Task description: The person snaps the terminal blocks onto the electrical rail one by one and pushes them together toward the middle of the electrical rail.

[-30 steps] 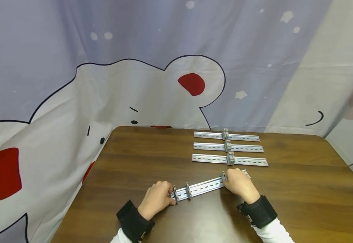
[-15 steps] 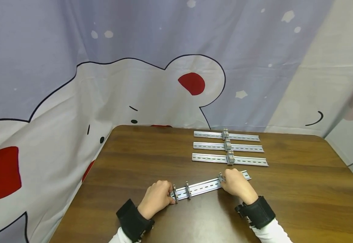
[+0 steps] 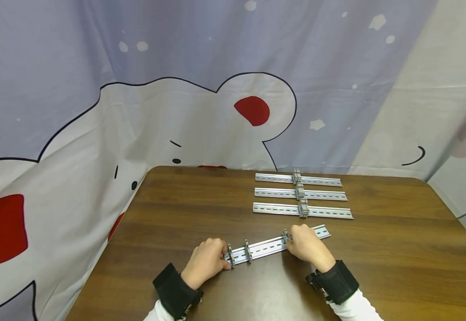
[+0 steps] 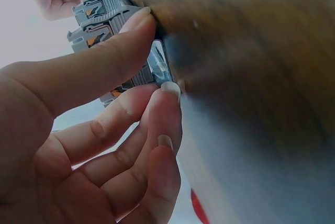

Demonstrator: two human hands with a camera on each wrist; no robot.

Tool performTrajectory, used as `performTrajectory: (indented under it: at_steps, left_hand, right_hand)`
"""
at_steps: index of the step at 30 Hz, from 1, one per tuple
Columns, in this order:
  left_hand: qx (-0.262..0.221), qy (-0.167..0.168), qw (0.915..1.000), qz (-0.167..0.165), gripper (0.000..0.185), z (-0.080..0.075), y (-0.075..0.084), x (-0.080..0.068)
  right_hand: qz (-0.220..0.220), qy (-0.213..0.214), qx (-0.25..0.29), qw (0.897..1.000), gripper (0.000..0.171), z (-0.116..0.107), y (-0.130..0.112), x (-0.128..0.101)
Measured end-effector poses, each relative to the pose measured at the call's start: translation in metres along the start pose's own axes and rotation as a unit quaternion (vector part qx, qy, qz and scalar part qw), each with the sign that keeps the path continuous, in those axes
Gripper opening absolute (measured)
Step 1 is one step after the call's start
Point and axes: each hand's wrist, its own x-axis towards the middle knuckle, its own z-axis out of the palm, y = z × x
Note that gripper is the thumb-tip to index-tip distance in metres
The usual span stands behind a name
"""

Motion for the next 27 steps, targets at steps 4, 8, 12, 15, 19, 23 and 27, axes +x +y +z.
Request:
performTrajectory:
  at_steps: [4,8,12,15,19,23,27]
  left_hand:
    - [-0.002,0.001,1.0000,0.002,0.042,0.000,-0.001,0.001]
    - [-0.005,0.001,1.0000,0.001,0.046,0.000,-0.001,0.002]
    - [-0.019,-0.006,0.9998,0.000,0.054,0.001,0.000,0.002]
    - [-0.023,-0.008,0.9997,0.004,0.054,0.002,0.001,0.003]
    - [-0.019,-0.010,0.9998,0.002,0.050,0.001,0.001,0.003]
    - [-0.013,-0.009,0.9999,0.001,0.044,-0.002,0.001,0.003]
    - [-0.010,-0.011,0.9999,0.003,0.043,-0.004,0.001,0.001]
  right_hand:
    - [-0.010,0.007,0.003,1.000,0.042,0.001,-0.002,0.001]
    - [-0.011,0.010,0.011,1.000,0.042,0.002,-0.004,0.000]
    - [0.011,0.031,-0.017,0.999,0.034,0.001,-0.011,-0.006]
    - [0.031,0.085,-0.058,0.994,0.030,-0.001,-0.026,-0.010]
    - [0.003,0.109,-0.043,0.993,0.034,0.009,-0.061,-0.010]
    - [-0.039,0.109,-0.046,0.992,0.035,0.033,-0.092,-0.008]
    - [-0.018,0.143,-0.076,0.987,0.027,0.049,-0.102,-0.007]
